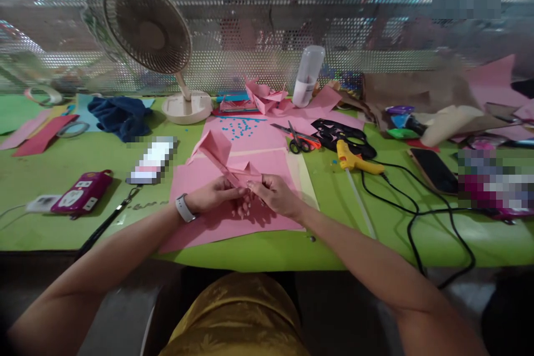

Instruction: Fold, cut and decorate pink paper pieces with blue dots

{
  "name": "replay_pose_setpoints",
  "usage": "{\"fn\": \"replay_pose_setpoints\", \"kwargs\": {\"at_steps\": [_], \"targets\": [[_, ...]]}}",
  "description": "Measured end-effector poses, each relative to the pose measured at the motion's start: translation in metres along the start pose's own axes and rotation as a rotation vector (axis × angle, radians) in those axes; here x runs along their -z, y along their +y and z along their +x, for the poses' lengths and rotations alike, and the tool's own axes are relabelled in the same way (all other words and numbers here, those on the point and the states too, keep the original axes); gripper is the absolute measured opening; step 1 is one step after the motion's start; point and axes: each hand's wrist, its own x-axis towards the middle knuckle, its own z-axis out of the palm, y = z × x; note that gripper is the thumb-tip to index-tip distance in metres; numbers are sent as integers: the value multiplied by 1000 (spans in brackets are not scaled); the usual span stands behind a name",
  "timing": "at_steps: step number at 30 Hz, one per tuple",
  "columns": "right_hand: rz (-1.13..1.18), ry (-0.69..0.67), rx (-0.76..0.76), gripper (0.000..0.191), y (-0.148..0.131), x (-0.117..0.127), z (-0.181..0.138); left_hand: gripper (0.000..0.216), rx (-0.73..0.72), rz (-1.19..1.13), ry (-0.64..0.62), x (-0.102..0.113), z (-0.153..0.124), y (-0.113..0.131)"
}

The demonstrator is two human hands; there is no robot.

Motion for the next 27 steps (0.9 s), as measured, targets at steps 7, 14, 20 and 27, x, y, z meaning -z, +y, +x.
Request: {"fn": "replay_pose_setpoints", "kwargs": {"at_steps": [7,14,20,27], "targets": [[-15,73,-31,44,8,0,3,50,-13,54,65,4,4,-5],[61,113,-174,44,3,-1,1,44,-158,157,291,5,5,-3],[47,111,-214,45,0,0,2,39,-283,199,412,11,1,4],[96,18,-195,50,6,-4,4,47,-190,-39,369,10,2,-2]]}}
